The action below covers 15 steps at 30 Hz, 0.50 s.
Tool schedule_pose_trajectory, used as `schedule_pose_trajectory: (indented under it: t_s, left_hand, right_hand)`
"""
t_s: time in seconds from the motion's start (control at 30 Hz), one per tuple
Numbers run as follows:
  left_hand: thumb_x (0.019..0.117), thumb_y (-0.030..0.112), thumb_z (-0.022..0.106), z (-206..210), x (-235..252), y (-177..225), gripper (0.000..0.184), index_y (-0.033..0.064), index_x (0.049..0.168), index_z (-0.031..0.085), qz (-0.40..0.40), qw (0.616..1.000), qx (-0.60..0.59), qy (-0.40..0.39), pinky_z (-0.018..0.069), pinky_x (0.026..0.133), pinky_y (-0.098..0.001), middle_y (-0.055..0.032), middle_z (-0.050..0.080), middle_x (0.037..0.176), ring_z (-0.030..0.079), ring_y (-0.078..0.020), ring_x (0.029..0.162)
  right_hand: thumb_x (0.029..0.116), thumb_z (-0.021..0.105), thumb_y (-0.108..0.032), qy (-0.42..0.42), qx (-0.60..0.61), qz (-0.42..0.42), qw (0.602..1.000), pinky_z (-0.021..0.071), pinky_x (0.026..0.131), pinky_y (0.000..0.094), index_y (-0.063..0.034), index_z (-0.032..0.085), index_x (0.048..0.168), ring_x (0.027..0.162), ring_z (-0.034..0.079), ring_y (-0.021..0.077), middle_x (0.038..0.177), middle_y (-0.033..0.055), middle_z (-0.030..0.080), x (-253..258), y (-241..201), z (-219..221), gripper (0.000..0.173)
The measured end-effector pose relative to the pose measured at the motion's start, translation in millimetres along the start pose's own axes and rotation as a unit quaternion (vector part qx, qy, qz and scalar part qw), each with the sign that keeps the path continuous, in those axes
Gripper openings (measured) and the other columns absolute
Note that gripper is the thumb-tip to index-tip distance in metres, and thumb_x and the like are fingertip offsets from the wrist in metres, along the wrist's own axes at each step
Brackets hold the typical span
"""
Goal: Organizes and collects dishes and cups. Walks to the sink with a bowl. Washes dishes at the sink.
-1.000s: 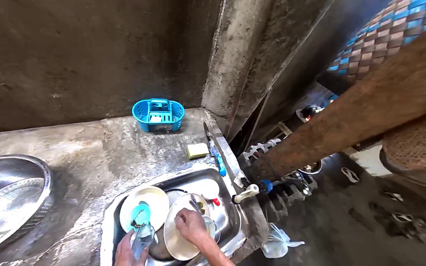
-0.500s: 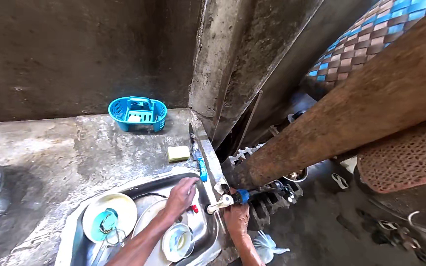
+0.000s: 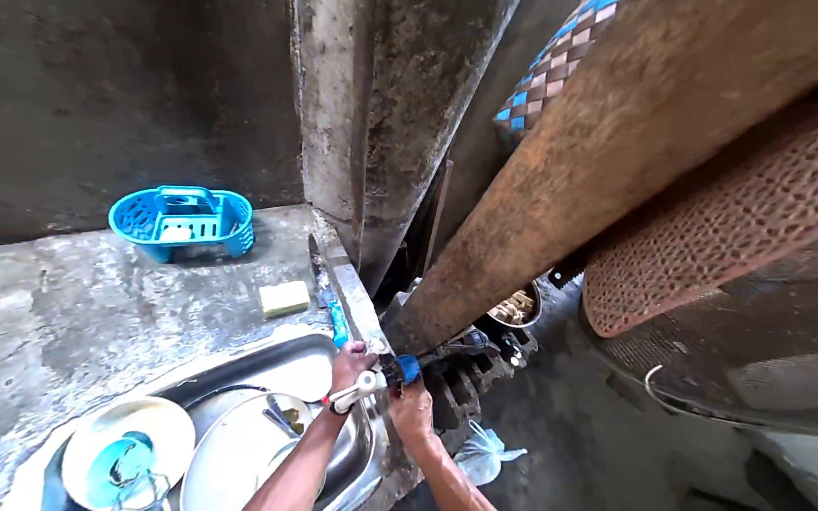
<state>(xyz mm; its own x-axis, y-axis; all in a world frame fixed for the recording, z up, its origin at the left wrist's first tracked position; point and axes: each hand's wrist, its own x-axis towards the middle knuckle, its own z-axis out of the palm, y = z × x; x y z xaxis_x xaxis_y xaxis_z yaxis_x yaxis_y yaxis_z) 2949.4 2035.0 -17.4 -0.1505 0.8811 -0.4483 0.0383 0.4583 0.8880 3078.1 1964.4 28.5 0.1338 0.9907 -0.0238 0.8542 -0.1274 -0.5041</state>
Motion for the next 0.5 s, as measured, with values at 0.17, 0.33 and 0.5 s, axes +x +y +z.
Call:
schedule_pose_trajectory:
  t_s: [0.17, 0.33, 0.5]
  left_hand:
    - [0.102, 0.009, 0.057, -55, -43, -7, 0.021, -0.0035, 0.117, 0.062, -0.055, 0.967, -0.231, -0.087, 0.0578, 0.061, -0.0336, -0.0117, 0.069, 0.088, 0.066, -0.0173, 0.068]
    - [0.1029, 0.009, 0.052, -92, -74, -28, 0.012, 0.0004, 0.106, 0.06, -0.098, 0.949, -0.285, -0.098, 0.0595, 0.06, -0.0362, -0.0106, 0.068, 0.088, 0.068, -0.0206, 0.071]
    - [0.0985, 0.005, 0.059, -106, -86, -41, 0.009, -0.0014, 0.105, 0.059, -0.081, 0.957, -0.257, -0.108, 0.0615, 0.066, -0.0387, -0.0132, 0.069, 0.09, 0.071, -0.0235, 0.075]
  right_hand:
    - [0.0899, 0.071, -0.015, 0.076, -0.05, -0.058, 0.994, 0.0602, 0.086, 0.0555, 0.0001, 0.076, 0.111, 0.108, 0.071, 0.0432, 0.126, 0.0284, 0.068, -3, 1, 10, 0.027]
    - [0.0902, 0.07, -0.021, 0.108, -0.03, -0.073, 0.991, 0.0544, 0.094, 0.0608, -0.0018, 0.077, 0.107, 0.116, 0.064, 0.0478, 0.125, 0.0279, 0.067, -16, 2, 6, 0.027]
    - [0.0919, 0.062, -0.011, 0.231, 0.149, -0.188, 0.943, 0.0608, 0.086, 0.0339, 0.001, 0.071, 0.107, 0.103, 0.069, 0.0227, 0.111, 0.0187, 0.068, -59, -3, -30, 0.021]
